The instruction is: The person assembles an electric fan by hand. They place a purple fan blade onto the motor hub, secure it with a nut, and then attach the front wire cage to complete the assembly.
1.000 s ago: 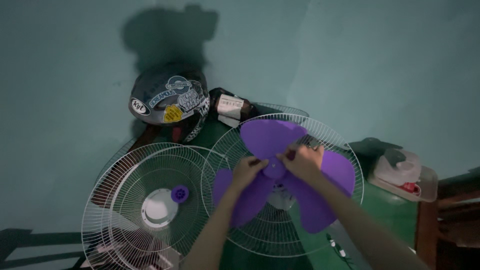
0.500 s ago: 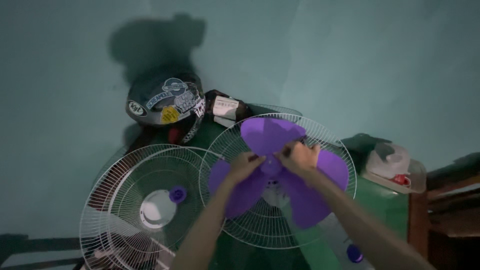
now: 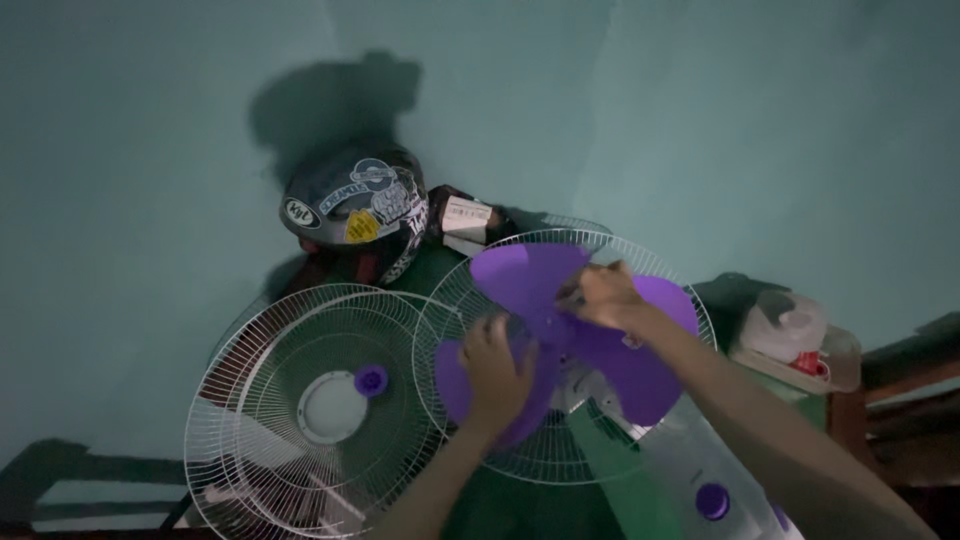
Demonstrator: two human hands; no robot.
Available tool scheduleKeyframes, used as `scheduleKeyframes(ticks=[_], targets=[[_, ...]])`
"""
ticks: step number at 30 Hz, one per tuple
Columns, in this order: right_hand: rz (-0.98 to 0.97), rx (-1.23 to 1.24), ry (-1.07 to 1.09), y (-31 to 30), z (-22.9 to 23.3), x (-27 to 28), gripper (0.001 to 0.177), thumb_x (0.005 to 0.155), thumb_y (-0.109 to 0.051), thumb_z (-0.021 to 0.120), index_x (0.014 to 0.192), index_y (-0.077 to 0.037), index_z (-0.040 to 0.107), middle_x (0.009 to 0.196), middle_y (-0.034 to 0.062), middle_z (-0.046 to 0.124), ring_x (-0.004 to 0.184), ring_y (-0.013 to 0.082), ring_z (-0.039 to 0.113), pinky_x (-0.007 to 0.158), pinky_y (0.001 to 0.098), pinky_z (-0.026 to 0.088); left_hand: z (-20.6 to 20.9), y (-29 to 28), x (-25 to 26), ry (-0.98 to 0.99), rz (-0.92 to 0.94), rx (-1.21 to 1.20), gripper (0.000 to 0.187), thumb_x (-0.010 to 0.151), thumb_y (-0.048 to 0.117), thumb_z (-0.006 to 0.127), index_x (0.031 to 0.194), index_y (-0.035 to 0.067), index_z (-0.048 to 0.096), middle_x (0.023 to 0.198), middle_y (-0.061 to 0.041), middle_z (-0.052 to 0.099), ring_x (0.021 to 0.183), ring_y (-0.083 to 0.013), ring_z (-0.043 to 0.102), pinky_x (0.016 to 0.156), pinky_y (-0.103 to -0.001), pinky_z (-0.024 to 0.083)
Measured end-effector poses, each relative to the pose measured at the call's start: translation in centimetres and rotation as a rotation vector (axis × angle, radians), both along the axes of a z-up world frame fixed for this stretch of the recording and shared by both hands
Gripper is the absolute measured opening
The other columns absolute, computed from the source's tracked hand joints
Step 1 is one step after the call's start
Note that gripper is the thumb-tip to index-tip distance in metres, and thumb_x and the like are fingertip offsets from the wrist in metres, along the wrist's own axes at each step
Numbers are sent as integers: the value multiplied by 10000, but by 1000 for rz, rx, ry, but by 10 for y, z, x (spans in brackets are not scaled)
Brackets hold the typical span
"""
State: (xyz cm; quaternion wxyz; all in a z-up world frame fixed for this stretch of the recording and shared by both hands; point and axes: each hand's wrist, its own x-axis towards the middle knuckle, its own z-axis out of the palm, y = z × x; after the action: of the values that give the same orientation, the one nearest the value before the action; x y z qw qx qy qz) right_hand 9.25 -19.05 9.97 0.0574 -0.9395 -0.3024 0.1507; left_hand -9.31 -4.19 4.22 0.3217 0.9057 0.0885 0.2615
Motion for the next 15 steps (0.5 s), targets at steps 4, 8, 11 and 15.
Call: scheduleKeyframes(ticks=[4,8,11,15], targets=[[69,18,22,-11,19,-22,561,789,-580,725,1268,-290,699,1327,13,683,1268,235,593,1183,504,250,19,-10,-72,-235,-380,186,539,929,349,710,1344,41,554,1314,-216,549,1240,-383,534,1000,-565,378],[92,-249,55,-13,43,-48,744,783,-680,758,1268,-119,704,1441,98,611,1399,263,516,1217,526,240,13,-30,-119,-255,-610,307,510,858,263,801,1303,79,634,1319,-141,635,1195,-324,623,915,-491,455],[105,-306,23,-9,58,-74,1012,680,-645,849,1454,-154,421,1570,88,405,1490,276,343,1225,617,141,-3,-31,-125,-183,-653,252,420,832,243,775,1176,29,665,1190,-183,666,1085,-351,634,870,-494,474],[73,-340,14,-11,78,-102,1310,585,-626,882,1636,-230,208,1636,82,308,1532,284,294,1235,684,110,-23,-26,-129,-115,-538,358,309,902,134,658,1200,63,700,1140,-131,703,1049,-290,657,852,-460,484]])
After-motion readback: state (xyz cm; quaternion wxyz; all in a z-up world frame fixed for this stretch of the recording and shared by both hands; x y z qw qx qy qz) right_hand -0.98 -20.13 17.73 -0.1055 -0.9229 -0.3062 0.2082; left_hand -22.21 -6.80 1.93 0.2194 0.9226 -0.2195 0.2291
